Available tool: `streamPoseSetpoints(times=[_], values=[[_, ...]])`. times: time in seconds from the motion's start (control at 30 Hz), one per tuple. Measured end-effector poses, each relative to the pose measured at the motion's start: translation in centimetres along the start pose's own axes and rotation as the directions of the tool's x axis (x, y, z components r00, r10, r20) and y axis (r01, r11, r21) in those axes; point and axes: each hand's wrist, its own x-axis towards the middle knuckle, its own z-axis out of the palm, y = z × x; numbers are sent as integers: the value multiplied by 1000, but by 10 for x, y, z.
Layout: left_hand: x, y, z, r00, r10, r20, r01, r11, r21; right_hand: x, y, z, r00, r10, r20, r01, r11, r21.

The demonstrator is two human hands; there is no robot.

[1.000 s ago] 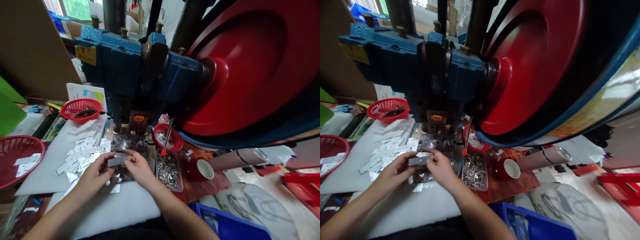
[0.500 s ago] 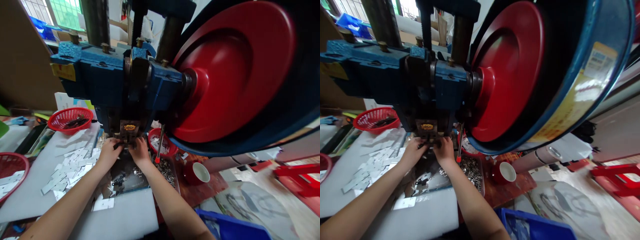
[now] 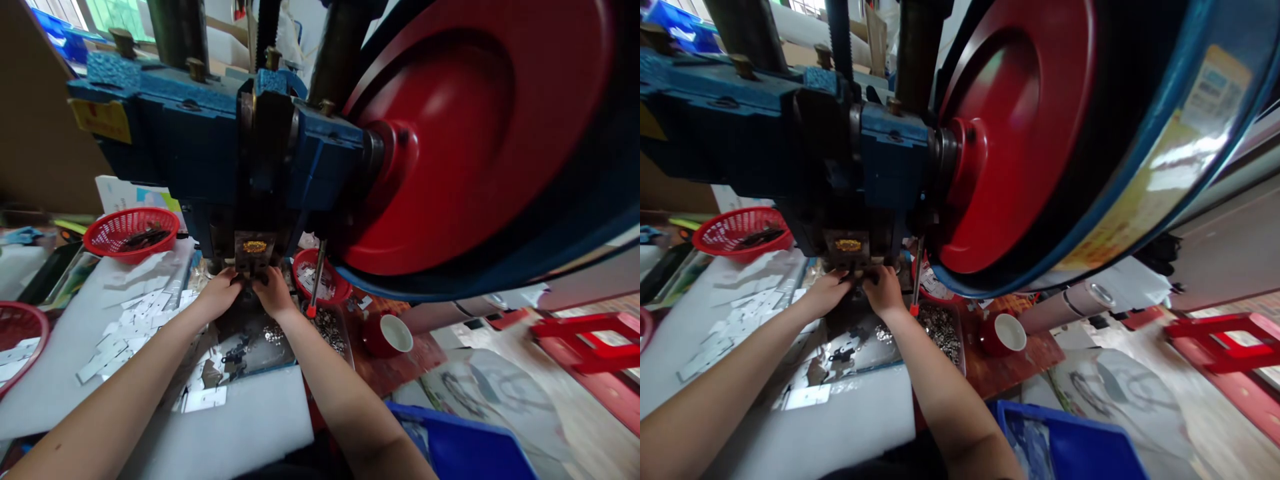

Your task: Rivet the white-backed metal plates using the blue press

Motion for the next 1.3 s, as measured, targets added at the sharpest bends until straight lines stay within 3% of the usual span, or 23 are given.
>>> streamPoseSetpoints(times=[0.17,0.3,0.37,0.47,0.53,0.67,0.77,0.9,1.13,1.3], values=[[-7,6,-8,997,50,-66,-46,997,60,-4,1,-3,1000,-15,-22,15,1000,11],[-43,11,-18,984,95,-153,-77,990,118,-27,7,-22,991,-80,-105,86,995,57],[-66,13,-17,987,159,-22,-154,973,171,-44,14,-34,990,-96,-100,102,993,58],[-90,13,-5,931,235,278,-303,924,232,-64,27,-47,995,-75,-63,76,997,14],[-97,12,5,913,230,337,-331,900,282,-73,36,-51,995,-77,-59,74,996,-51],[-95,11,12,929,185,322,-299,886,354,-77,44,-51,988,-148,-38,132,954,-270],[-94,14,8,931,151,332,-258,916,307,-73,42,-49,977,-209,27,200,879,-433],[-99,19,0,934,-18,358,-53,981,187,-69,40,-47,966,-235,105,250,768,-589],[-108,17,-13,948,-166,273,168,986,18,-68,47,-46,969,-224,104,242,781,-576],[-104,2,-18,964,-194,183,227,958,-177,-68,39,-45,971,-215,101,236,833,-501]])
